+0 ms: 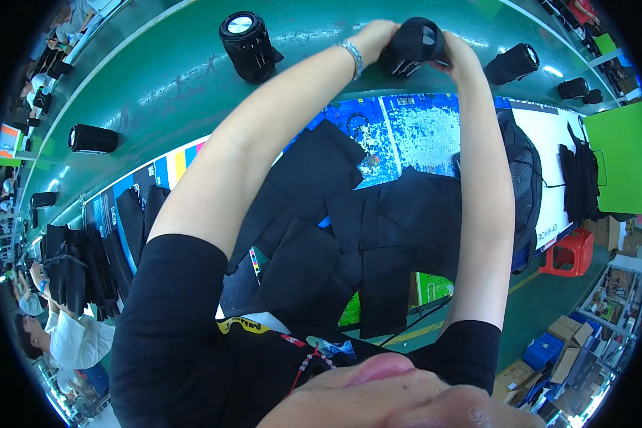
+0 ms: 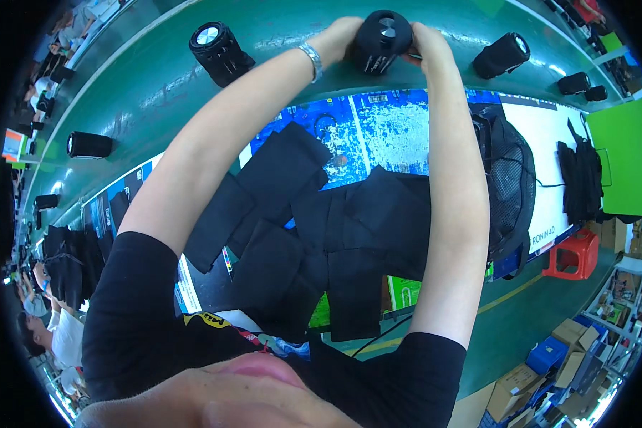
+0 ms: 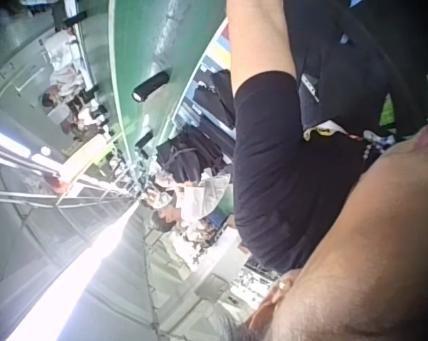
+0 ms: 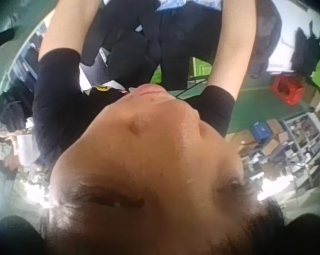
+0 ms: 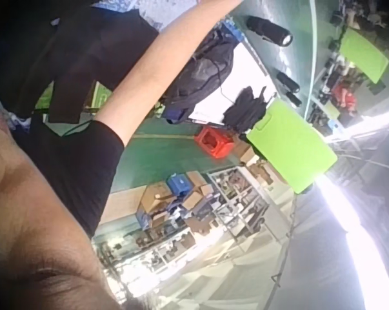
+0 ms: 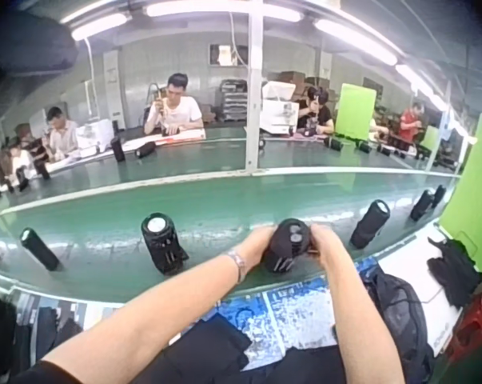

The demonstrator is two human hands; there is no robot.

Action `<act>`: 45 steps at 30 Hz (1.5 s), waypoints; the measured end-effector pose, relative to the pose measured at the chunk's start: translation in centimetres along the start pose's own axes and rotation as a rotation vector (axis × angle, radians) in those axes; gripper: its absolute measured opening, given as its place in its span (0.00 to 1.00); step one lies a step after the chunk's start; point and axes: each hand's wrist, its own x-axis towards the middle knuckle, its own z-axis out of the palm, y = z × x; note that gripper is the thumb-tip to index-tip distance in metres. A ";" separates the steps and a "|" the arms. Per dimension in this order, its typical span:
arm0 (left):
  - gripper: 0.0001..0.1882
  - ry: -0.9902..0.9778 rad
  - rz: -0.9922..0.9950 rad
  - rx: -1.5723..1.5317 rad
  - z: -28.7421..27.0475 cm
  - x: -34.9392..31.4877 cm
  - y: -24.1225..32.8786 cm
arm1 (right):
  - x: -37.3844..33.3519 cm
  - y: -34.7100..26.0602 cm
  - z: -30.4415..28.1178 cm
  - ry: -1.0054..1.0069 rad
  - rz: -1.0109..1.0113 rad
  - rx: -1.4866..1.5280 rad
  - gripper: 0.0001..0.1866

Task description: The person picks up pieces of black fabric and wraps them around cylindrical objects by hand on a long work table.

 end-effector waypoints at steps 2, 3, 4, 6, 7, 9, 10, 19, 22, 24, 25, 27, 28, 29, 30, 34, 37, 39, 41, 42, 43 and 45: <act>0.19 0.179 0.165 0.238 -6.8 3.7 -1.1 | -0.6 -2.4 4.6 -0.114 -0.021 0.039 0.10; 0.20 0.311 0.411 0.620 -7.1 3.8 -1.9 | -0.3 -0.8 4.5 -0.114 -0.064 0.041 0.13; 0.22 0.408 0.679 0.984 -6.0 3.6 -2.3 | 1.0 1.3 2.8 -0.076 -0.042 0.039 0.13; 0.17 0.393 0.772 1.239 -2.9 3.2 -2.8 | 3.4 5.3 -1.1 -0.033 -0.614 -0.462 0.16; 0.16 0.462 0.848 1.328 -3.2 3.1 -3.2 | 2.5 5.2 0.5 0.167 -0.487 -0.404 0.12; 0.15 0.522 0.924 1.415 -2.8 3.0 -3.4 | 4.3 5.1 -0.3 0.161 -0.420 -0.509 0.13; 0.15 0.528 0.896 1.282 -2.1 3.4 -3.1 | 4.7 4.8 -1.1 0.164 -0.364 -0.620 0.16; 0.32 0.351 0.721 1.215 -8.3 5.6 -5.7 | 3.1 3.9 1.8 0.166 -0.339 0.035 0.19; 0.17 0.460 0.677 1.210 -0.9 5.0 -4.3 | 3.6 2.2 1.1 0.201 -1.079 0.071 0.23; 0.16 0.483 0.242 0.897 -7.7 6.2 -2.7 | -3.2 -2.1 11.5 0.111 -0.541 0.546 0.28; 0.20 0.485 0.637 1.157 -4.3 4.9 -2.9 | -1.4 -1.1 8.2 0.071 -0.416 0.755 0.30; 0.22 0.531 0.491 0.910 -0.2 3.0 -0.7 | 0.0 -0.2 4.8 0.023 -0.303 0.978 0.31; 0.24 0.620 0.300 0.682 0.4 1.8 0.1 | -0.8 0.4 4.9 0.009 -0.265 0.891 0.33; 0.29 0.492 0.488 0.368 1.6 -0.1 0.8 | -1.6 1.1 3.9 0.020 -0.235 0.803 0.34; 0.29 0.498 0.496 0.374 1.3 -1.3 1.5 | -2.7 0.4 4.4 0.011 -0.239 0.810 0.34; 0.33 0.124 0.301 -0.182 0.2 -4.7 3.7 | -6.3 -1.7 6.1 0.046 -0.131 0.613 0.38; 0.33 0.086 0.326 -0.350 -0.3 -9.2 6.3 | -11.6 -3.2 5.5 -0.185 -0.313 0.586 0.37; 0.33 0.049 0.165 -0.512 -1.5 -12.8 9.3 | -15.7 -4.5 5.3 -0.406 -0.473 0.487 0.35; 0.33 -0.081 0.107 -0.535 -3.8 -16.9 12.1 | -19.5 -5.6 6.3 -0.447 -0.585 0.267 0.30; 0.27 -0.178 0.068 -0.523 -6.1 -17.6 11.9 | -19.9 -4.5 7.5 -0.468 -0.693 0.387 0.22; 0.27 -0.101 0.078 -0.414 -6.8 -19.4 12.2 | -20.6 -3.9 8.4 -0.477 -0.734 0.348 0.23; 0.31 -0.034 0.067 -0.334 -8.5 -23.2 12.0 | -22.9 -3.2 10.3 -0.577 -0.687 0.367 0.24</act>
